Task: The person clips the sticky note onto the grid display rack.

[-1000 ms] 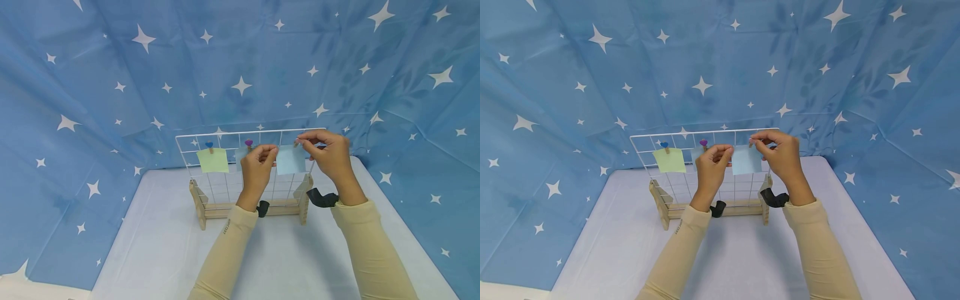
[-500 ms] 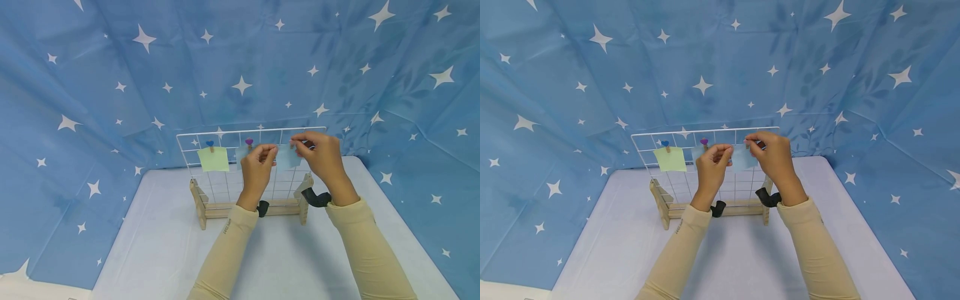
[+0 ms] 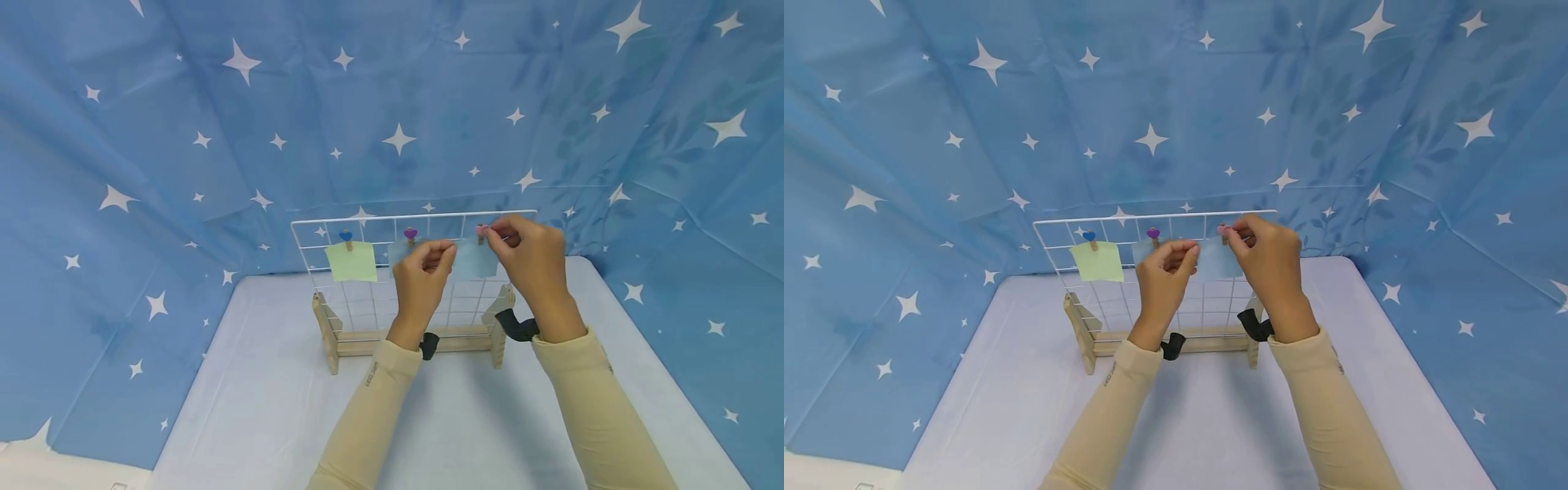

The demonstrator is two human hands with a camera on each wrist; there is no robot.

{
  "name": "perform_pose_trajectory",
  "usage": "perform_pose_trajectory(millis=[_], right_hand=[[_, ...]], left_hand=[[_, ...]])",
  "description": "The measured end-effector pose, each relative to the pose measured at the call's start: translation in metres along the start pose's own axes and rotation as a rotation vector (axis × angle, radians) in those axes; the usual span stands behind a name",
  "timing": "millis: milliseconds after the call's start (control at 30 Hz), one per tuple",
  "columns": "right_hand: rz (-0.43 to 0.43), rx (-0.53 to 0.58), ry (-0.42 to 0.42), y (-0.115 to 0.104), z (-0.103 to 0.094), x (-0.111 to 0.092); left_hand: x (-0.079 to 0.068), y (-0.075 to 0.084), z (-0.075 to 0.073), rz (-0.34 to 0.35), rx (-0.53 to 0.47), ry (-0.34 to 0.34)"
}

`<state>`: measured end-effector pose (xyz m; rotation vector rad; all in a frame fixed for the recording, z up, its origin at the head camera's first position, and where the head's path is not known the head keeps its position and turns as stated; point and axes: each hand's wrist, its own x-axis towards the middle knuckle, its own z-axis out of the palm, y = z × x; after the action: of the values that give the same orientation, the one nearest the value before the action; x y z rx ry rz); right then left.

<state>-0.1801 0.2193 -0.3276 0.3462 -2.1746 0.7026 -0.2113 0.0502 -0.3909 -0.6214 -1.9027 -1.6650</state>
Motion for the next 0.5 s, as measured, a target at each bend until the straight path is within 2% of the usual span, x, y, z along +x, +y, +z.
perform_pose_trajectory(millis=[167,333,500], right_hand=[[0.024,0.008,0.038,0.008,0.000,-0.006],[-0.003,0.047,0.076,0.014,-0.001,-0.015],[-0.044,0.081,0.110,0.019,-0.004,-0.026]], left_hand=[[-0.009,0.000,-0.004,0.019,0.004,0.004],[-0.019,-0.002,-0.011,0.058,0.024,-0.005],[-0.033,-0.004,-0.026,0.144,0.161,0.076]])
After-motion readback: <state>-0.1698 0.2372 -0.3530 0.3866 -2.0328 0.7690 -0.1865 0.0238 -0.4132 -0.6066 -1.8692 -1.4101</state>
